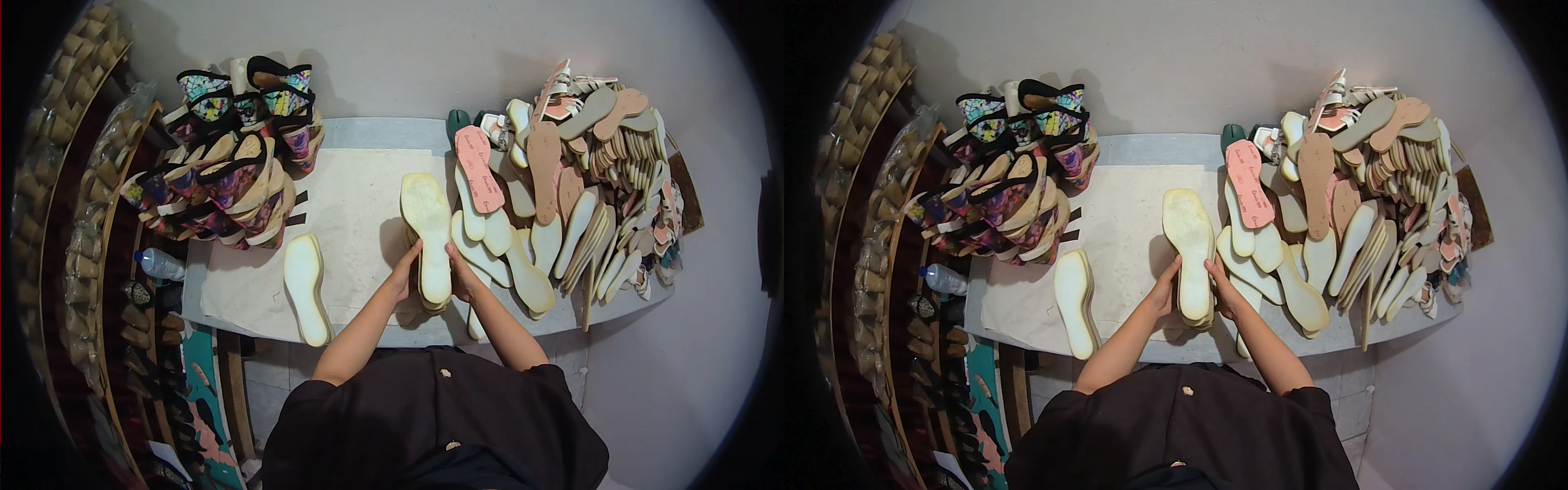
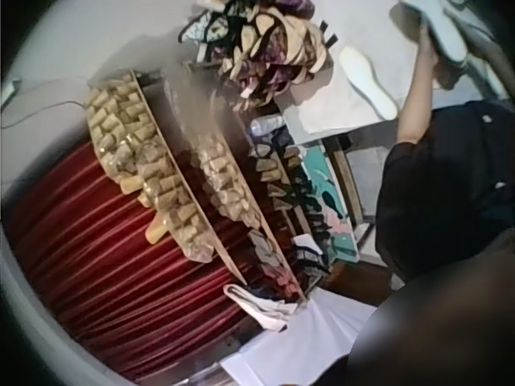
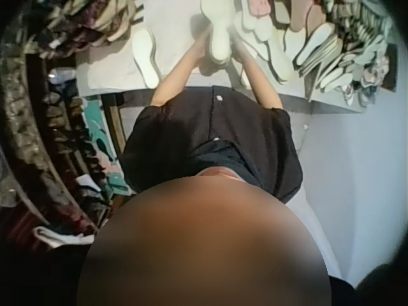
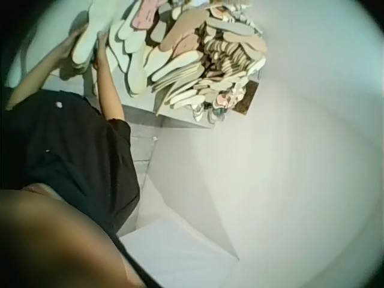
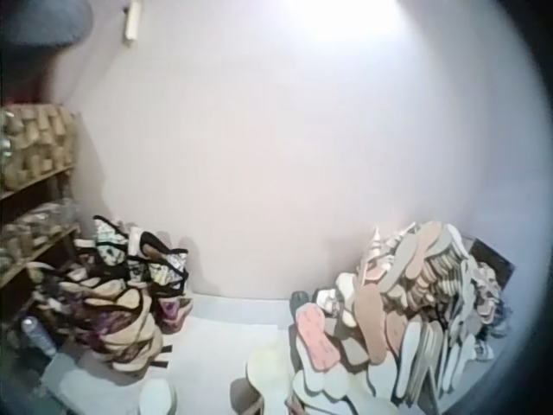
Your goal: The recorder is sorting and stacking various shoe insoles and components on a work table in a shoe manufacturing facility.
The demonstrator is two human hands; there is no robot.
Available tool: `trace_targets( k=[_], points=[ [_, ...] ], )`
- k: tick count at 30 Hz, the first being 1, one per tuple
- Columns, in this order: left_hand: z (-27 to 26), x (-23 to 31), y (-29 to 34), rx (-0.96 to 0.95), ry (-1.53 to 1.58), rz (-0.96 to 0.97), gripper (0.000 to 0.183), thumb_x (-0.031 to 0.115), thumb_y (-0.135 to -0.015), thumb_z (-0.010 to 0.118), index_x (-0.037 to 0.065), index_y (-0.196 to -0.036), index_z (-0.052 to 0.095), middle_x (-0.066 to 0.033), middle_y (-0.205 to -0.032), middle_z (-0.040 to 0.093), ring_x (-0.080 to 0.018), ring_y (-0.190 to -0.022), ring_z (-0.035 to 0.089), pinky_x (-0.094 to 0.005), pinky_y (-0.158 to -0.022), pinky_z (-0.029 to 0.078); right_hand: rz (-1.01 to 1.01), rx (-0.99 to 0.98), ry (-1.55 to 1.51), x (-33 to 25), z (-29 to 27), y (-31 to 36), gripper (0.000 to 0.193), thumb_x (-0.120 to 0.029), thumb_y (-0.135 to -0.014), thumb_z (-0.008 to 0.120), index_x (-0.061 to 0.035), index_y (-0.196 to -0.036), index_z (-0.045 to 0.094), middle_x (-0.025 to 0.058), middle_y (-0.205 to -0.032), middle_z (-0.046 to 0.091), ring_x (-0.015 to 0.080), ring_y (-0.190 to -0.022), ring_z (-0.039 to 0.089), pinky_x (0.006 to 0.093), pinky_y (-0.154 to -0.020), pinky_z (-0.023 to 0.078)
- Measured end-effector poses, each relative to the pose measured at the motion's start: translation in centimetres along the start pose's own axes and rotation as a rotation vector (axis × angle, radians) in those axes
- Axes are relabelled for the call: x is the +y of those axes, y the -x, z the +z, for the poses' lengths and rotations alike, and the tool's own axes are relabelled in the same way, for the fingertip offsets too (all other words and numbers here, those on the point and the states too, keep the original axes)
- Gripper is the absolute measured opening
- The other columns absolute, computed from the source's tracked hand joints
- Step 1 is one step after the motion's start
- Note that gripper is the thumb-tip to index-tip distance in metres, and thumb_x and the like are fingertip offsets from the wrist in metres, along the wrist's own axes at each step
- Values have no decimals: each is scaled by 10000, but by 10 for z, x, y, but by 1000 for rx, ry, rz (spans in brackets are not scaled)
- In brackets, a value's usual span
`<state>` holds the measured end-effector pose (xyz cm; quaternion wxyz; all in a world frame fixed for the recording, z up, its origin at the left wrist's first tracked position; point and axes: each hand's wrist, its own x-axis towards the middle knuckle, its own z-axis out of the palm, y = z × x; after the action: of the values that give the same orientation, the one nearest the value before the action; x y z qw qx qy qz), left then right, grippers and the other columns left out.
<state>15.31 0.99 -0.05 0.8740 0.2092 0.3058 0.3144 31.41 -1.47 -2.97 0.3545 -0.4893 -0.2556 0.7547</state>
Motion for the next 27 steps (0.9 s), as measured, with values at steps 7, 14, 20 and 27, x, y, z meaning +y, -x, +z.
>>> trace_targets(
  k=[7, 14, 20, 27],
  points=[
    [-45, 6, 17, 155, -123, 310, 522, 318, -924, 488, 66, -1355, 336, -92, -1242, 498, -183, -1126, 483, -328, -944, 397, -239, 233, 132, -4, 59, 1, 1085, -578, -725, 632, -95, -1443, -23, 255, -1440, 148, 325, -1340, 191, 374, -1064, 227],
    [-112, 13, 61, 374, -236, 364, 412, 100, -924, 364, 24, -1329, 371, -111, -1221, 515, -207, -1089, 507, -281, -918, 388, 37, 508, 888, 17, 138, -1, 1210, -659, -581, 691, -205, -1449, -19, 271, -1460, -60, 458, -1343, -48, 659, -994, 87],
    [-171, -8, 53, 704, -756, 177, 423, 81, -869, 333, -18, -1268, 429, -225, -1153, 549, -320, -1094, 511, -350, -941, 371, -50, 499, 908, 51, 118, -14, 1034, -411, -656, 704, -251, -1449, 61, 221, -1482, -58, 440, -1350, -83, 715, -939, 84],
    [-170, -8, 62, 817, -726, 303, 491, 177, -897, 360, -37, -1337, 322, -270, -1298, 431, -370, -1225, 405, -369, -1008, 316, -496, 697, 688, 32, 61, -18, 775, -267, -706, 660, 3, -1343, 310, 250, -1328, 353, 373, -1267, 307, 403, -1030, 276]
  ],
)
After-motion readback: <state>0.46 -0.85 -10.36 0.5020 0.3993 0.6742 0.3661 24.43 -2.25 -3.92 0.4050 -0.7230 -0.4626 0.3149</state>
